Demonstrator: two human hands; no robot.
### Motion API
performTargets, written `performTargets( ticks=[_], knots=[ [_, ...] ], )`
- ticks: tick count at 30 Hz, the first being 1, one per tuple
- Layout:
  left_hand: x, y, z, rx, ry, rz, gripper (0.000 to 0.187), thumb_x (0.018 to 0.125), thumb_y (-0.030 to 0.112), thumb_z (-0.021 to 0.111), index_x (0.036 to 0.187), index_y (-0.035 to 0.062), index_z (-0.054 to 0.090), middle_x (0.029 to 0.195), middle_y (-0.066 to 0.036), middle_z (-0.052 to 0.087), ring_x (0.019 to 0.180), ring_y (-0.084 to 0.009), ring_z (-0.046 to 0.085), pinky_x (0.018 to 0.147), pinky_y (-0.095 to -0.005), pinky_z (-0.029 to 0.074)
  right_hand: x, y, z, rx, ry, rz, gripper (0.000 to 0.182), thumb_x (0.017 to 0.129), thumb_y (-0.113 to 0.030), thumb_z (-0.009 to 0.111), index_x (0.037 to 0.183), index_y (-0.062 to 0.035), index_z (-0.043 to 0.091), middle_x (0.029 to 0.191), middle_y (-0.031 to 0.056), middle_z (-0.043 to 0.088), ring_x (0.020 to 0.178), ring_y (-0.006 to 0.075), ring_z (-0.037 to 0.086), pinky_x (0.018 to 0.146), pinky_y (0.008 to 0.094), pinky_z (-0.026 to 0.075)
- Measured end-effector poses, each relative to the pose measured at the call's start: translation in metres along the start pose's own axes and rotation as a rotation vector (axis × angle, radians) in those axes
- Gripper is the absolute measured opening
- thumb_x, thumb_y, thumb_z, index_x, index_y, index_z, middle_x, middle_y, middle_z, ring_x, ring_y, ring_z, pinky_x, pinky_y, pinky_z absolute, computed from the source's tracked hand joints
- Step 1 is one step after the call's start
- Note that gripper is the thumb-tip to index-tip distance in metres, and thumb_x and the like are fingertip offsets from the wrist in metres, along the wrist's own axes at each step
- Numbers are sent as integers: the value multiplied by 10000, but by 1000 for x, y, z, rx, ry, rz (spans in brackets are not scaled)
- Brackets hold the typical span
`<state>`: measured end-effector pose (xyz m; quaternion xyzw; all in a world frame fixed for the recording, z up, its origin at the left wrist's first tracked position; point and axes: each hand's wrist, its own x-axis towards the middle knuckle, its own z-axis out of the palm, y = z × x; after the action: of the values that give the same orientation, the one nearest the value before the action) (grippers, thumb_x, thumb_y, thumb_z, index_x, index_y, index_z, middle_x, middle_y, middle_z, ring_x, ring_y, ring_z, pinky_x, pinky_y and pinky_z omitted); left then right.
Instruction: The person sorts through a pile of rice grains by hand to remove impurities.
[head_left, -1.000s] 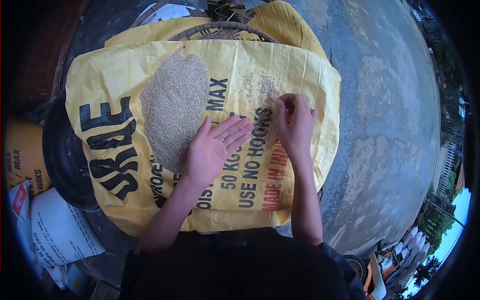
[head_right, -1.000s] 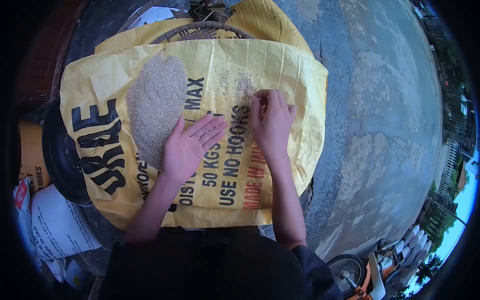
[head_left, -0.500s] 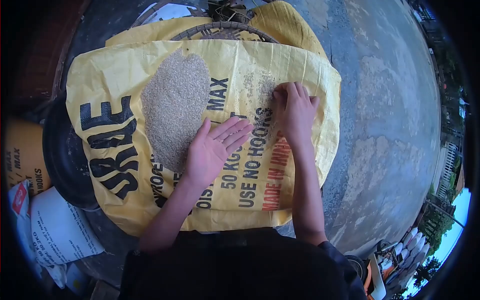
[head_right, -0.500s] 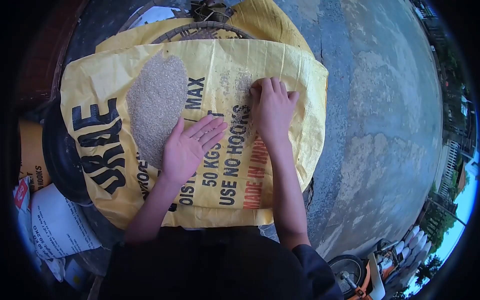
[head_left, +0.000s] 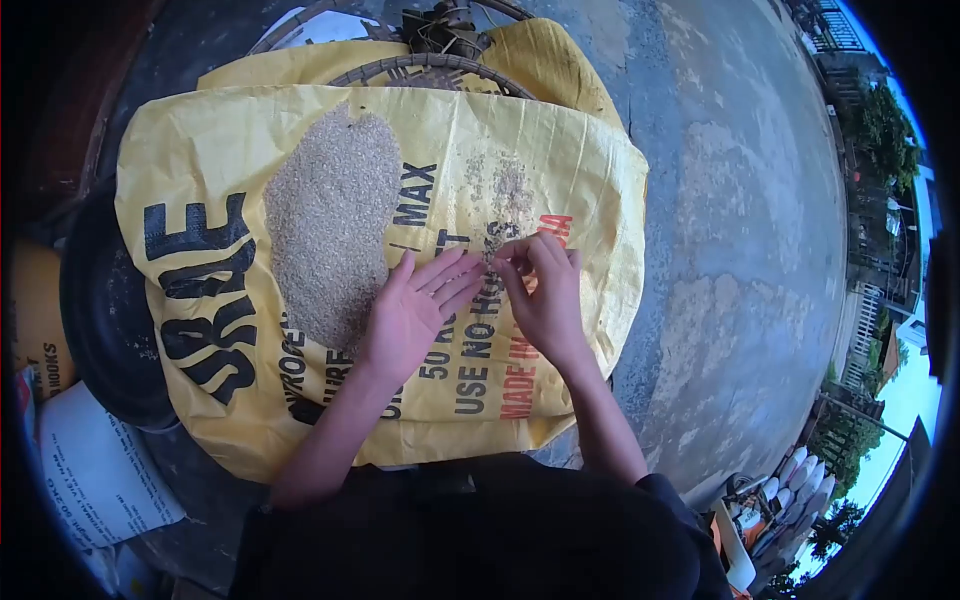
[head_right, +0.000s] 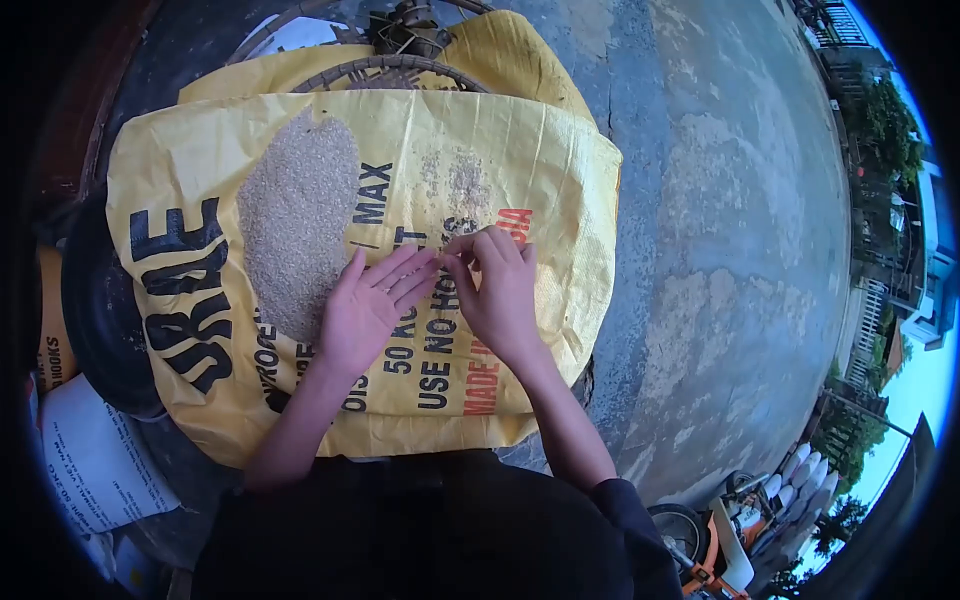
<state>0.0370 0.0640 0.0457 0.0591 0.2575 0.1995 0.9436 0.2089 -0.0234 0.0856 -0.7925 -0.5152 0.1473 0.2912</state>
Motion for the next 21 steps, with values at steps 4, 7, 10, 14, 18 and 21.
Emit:
performTargets(
  ticks=[4, 7, 10, 14, 18, 21],
  knots=[
    [-6, -13, 3, 64, -6, -102, 695, 1110, 473, 317, 1491, -103, 399, 1498, -235, 506, 1370, -280, 511, 1185, -435, 375, -33, -20, 1, -56, -171, -108, 130, 872, -166, 780, 911, -121, 664, 858, 3, 604, 845, 195, 588, 804, 357, 367],
    [-8, -25, -7, 20, -28, -137, 694, 1109, 483, 317, 1483, -94, 417, 1493, -229, 515, 1352, -273, 525, 1165, -428, 391, -28, -11, -8, -71, -178, -141, 110, 880, -160, 774, 916, -112, 682, 856, 6, 612, 801, 187, 589, 803, 354, 376],
    [-12, -26, -11, -23, -52, -162, 700, 1106, 490, 320, 1473, -96, 426, 1494, -255, 504, 1391, -322, 497, 1204, -454, 359, -9, -5, -15, 0, -140, 28, 82, 887, -141, 764, 923, -106, 699, 846, 11, 615, 740, 183, 585, 785, 349, 387],
    [-21, -30, -23, -104, -57, -187, 705, 1104, 492, 311, 1467, -100, 433, 1500, -292, 482, 1446, -402, 434, 1251, -503, 299, 26, 20, 3, -100, 49, 77, 130, 896, -100, 743, 1016, -73, 701, 838, 35, 642, 719, 197, 603, 778, 349, 439],
    [-33, -27, -29, -124, -38, -189, 713, 1105, 495, 287, 1470, -99, 437, 1510, -295, 475, 1450, -410, 428, 1252, -507, 292, 39, 37, 18, -180, 75, 20, 136, 900, -96, 721, 1024, -109, 666, 877, 28, 654, 773, 211, 638, 754, 361, 413],
    [-39, -25, -37, -146, -74, -189, 714, 1107, 497, 265, 1473, -90, 443, 1506, -297, 481, 1451, -413, 426, 1249, -505, 293, 40, 40, 24, -200, 155, 5, 109, 908, -104, 710, 1003, -107, 658, 879, 38, 649, 807, 241, 649, 759, 375, 417]
  ],
)
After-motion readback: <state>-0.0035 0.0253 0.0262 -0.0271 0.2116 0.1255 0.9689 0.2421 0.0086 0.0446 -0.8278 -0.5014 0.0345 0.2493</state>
